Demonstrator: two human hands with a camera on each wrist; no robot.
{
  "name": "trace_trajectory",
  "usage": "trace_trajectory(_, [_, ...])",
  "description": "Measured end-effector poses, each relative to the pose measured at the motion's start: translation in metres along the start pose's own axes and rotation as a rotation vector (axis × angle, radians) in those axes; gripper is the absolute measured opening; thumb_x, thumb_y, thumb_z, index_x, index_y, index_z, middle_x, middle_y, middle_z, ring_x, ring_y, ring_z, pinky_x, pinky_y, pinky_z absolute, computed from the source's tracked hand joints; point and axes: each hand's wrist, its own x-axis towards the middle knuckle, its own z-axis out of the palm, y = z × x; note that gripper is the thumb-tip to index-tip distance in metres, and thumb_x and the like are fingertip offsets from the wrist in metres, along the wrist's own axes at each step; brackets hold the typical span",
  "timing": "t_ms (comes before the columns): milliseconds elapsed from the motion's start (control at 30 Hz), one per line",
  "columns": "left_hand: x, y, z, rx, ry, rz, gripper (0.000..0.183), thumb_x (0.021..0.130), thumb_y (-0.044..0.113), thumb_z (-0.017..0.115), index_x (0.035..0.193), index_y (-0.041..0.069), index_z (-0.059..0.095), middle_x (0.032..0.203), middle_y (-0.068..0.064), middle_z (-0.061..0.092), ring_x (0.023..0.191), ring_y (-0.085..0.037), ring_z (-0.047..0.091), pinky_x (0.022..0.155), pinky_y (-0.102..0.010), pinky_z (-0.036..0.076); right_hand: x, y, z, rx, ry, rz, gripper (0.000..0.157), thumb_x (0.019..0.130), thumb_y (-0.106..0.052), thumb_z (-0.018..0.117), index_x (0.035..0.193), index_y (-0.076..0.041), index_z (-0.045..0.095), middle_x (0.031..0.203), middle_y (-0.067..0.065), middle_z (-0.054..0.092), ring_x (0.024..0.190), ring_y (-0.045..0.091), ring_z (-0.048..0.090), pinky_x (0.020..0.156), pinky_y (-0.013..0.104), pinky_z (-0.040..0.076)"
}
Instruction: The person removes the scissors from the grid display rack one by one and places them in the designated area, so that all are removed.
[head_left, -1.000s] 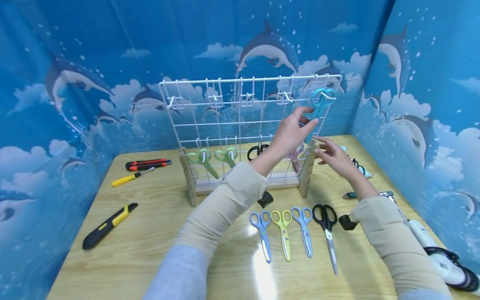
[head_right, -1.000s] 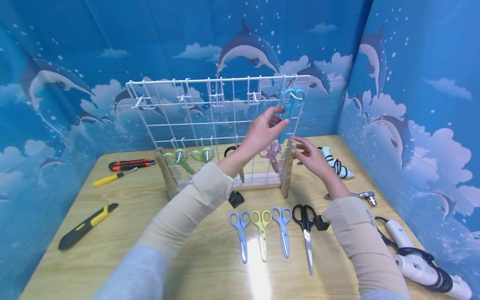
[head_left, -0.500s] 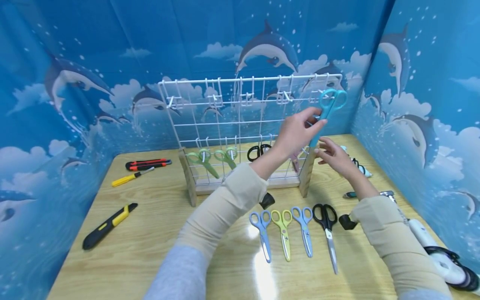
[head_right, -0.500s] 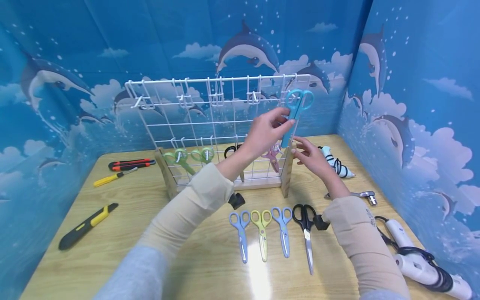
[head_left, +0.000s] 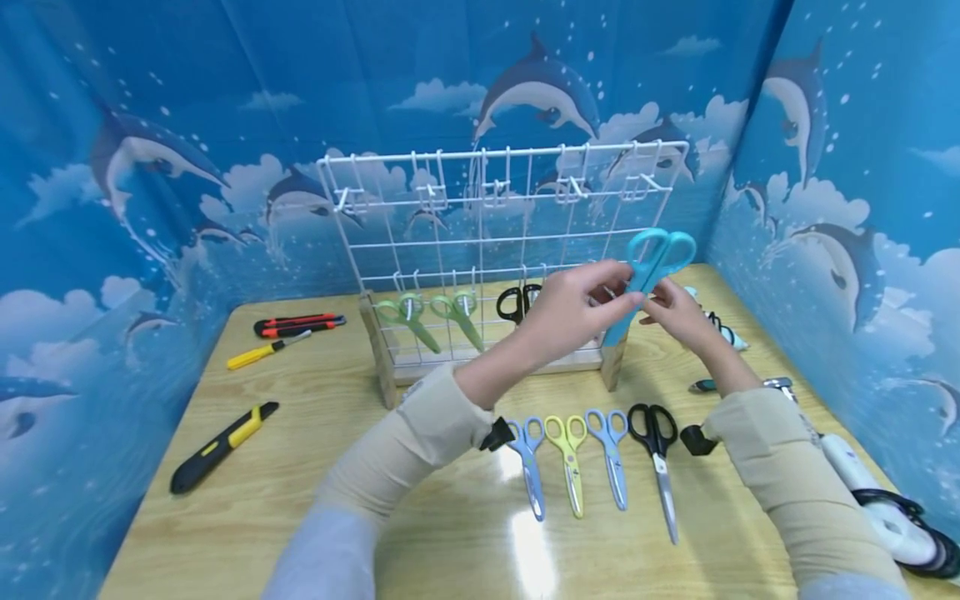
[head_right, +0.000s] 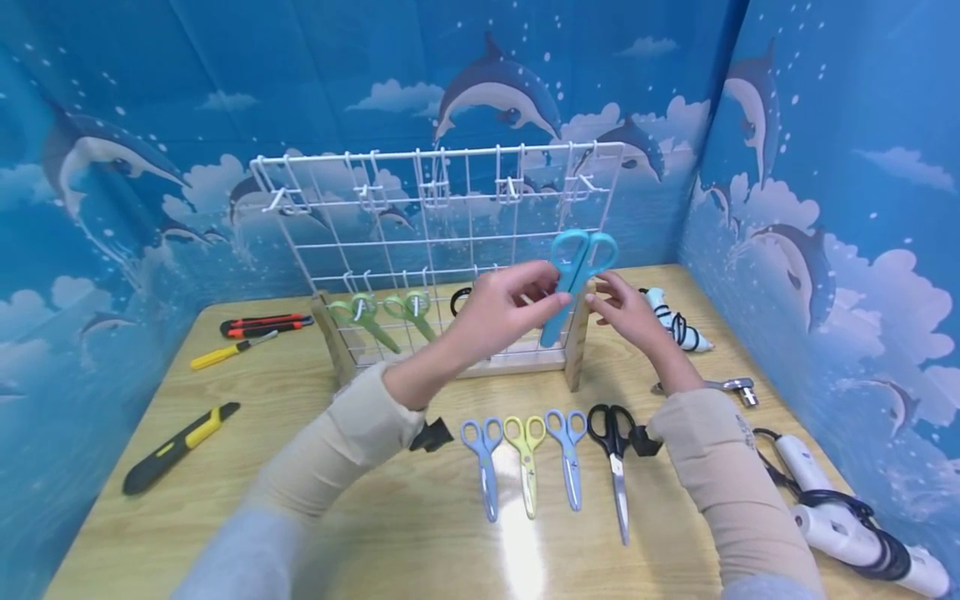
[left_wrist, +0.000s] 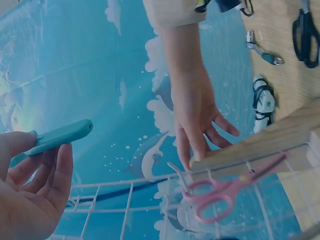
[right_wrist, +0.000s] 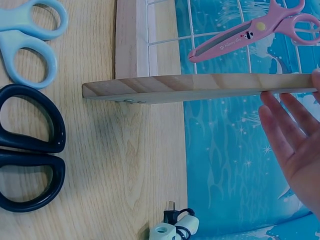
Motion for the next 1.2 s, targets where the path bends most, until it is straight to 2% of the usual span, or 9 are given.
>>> trace_trajectory(133, [-0.030, -0.014, -0.009, 0.023, 0.026, 0.028, 0.013, 0.082, 0.019, 0.056, 0.091, 0.009, 0.057, 0.077, 0.002, 0.059, 0.066, -0.002, 0.054, 0.058, -0.012, 0.046, 0.001, 0.000, 0.000, 0.006, 0.005, -0.018, 0.053, 0.087, -0.032, 0.043, 0.132, -0.010, 0.024, 0.124, 0.023, 0.038, 0.090, 0.009, 0.053, 0.076, 0.040, 0.047])
trace_trajectory(233, [-0.054, -0.030, -0.018, 0.062, 0.046, 0.007, 0.010, 0.080, 0.017, 0.058, 0.086, 0.009, 0.057, 0.074, 0.002, 0.059, 0.064, -0.001, 0.054, 0.057, -0.012, 0.047, 0.001, 0.000, -0.001, 0.011, -0.005, -0.019, 0.053, 0.087, -0.032, 0.044, 0.133, -0.015, 0.023, 0.128, 0.022, 0.033, 0.091, 0.011, 0.052, 0.077, 0.041, 0.047])
trace_trajectory(333, [-0.079, -0.045, -0.029, 0.086, 0.066, -0.079, 0.010, 0.080, 0.019, 0.058, 0.083, 0.010, 0.057, 0.072, 0.003, 0.058, 0.063, -0.002, 0.054, 0.056, -0.014, 0.048, 0.001, -0.002, -0.002, 0.010, -0.011, -0.011, 0.052, 0.087, -0.032, 0.043, 0.133, -0.018, 0.023, 0.130, 0.022, 0.030, 0.097, 0.022, 0.050, 0.079, 0.041, 0.046])
trace_trajectory(433, [-0.102, -0.057, -0.040, 0.103, 0.095, -0.189, 0.014, 0.079, 0.024, 0.059, 0.085, 0.011, 0.058, 0.073, 0.004, 0.059, 0.062, -0.004, 0.054, 0.055, -0.016, 0.048, 0.001, -0.003, -0.003, -0.003, -0.008, -0.009, 0.052, 0.088, -0.032, 0.043, 0.134, -0.018, 0.022, 0.130, 0.021, 0.031, 0.098, 0.023, 0.049, 0.078, 0.039, 0.047])
trace_trajectory(600, [-0.139, -0.075, -0.051, 0.091, 0.135, -0.319, 0.013, 0.078, 0.023, 0.060, 0.084, 0.013, 0.058, 0.074, 0.003, 0.060, 0.062, -0.006, 0.055, 0.054, -0.019, 0.049, 0.000, -0.005, -0.002, 0.007, -0.009, -0.007, 0.052, 0.088, -0.032, 0.042, 0.134, -0.018, 0.022, 0.130, 0.021, 0.031, 0.099, 0.026, 0.048, 0.077, 0.039, 0.047])
trace_trajectory(733, [-0.168, -0.090, -0.044, 0.075, 0.088, -0.414, 0.012, 0.076, 0.022, 0.062, 0.081, 0.012, 0.057, 0.071, 0.003, 0.060, 0.061, -0.007, 0.054, 0.054, -0.019, 0.048, -0.001, -0.004, 0.001, 0.021, -0.010, 0.001, 0.052, 0.088, -0.032, 0.042, 0.134, -0.019, 0.022, 0.131, 0.021, 0.030, 0.101, 0.028, 0.047, 0.078, 0.041, 0.046])
trace_trajectory(900, [-0.194, -0.112, -0.022, 0.011, -0.020, -0.629, 0.014, 0.077, 0.020, 0.061, 0.081, 0.009, 0.054, 0.070, 0.002, 0.058, 0.059, -0.009, 0.055, 0.050, -0.022, 0.049, 0.000, -0.001, 0.002, 0.021, -0.004, -0.002, 0.052, 0.088, -0.032, 0.043, 0.134, -0.020, 0.022, 0.130, 0.021, 0.031, 0.101, 0.030, 0.047, 0.077, 0.037, 0.047])
trace_trajectory(1033, [-0.204, -0.126, -0.007, -0.063, -0.057, -0.761, 0.015, 0.076, 0.016, 0.062, 0.080, 0.005, 0.054, 0.065, -0.001, 0.058, 0.053, -0.014, 0.055, 0.046, -0.028, 0.050, 0.001, 0.000, 0.002, 0.016, -0.001, -0.003, 0.051, 0.088, -0.032, 0.042, 0.133, -0.020, 0.023, 0.130, 0.020, 0.032, 0.100, 0.029, 0.047, 0.077, 0.036, 0.048])
trace_trajectory(1200, [-0.208, -0.138, 0.003, -0.132, -0.077, -0.882, 0.015, 0.075, 0.014, 0.062, 0.079, 0.003, 0.053, 0.060, -0.006, 0.057, 0.047, -0.016, 0.055, 0.043, -0.028, 0.050, 0.001, -0.001, 0.001, 0.020, -0.003, -0.003, 0.051, 0.088, -0.031, 0.042, 0.134, -0.020, 0.022, 0.130, 0.020, 0.032, 0.100, 0.028, 0.048, 0.077, 0.037, 0.047])
